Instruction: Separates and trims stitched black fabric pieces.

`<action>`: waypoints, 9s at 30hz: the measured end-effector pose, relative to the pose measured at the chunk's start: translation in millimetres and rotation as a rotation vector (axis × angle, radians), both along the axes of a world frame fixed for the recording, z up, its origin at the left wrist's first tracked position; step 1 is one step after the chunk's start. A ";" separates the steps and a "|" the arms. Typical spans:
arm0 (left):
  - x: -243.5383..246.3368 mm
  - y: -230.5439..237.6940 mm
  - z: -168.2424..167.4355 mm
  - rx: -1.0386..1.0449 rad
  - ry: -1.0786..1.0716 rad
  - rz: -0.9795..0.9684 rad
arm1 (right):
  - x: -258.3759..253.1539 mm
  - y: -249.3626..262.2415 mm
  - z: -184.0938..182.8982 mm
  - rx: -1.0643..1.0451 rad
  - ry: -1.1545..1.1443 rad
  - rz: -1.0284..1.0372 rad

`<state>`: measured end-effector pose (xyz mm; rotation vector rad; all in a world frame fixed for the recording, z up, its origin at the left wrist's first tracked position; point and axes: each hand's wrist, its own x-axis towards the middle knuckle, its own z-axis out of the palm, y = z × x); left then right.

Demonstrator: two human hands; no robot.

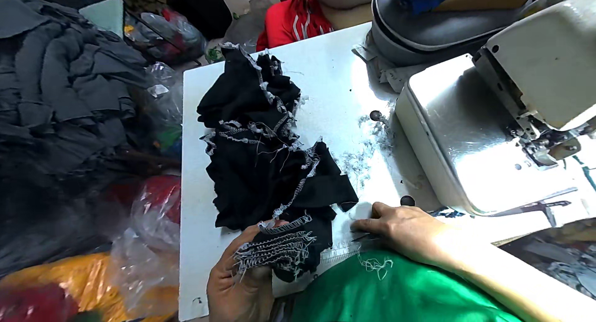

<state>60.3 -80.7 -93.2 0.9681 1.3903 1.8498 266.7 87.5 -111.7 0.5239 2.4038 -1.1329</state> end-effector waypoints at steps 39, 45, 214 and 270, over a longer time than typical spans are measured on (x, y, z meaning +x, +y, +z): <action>-1.1 -14.4 -4.2 -0.034 -0.015 0.027 | 0.3 25.5 52.3 0.190 0.398 -0.217; -7.3 -22.8 1.7 -0.038 0.063 -0.195 | -29.8 60.2 73.6 0.596 0.382 -0.569; -12.4 -26.1 -2.8 -0.034 0.219 -0.449 | -67.2 20.8 -17.5 -0.659 0.141 -0.773; 19.4 -37.4 4.9 -0.120 0.289 -0.365 | 4.9 11.5 44.0 -0.401 0.541 -0.107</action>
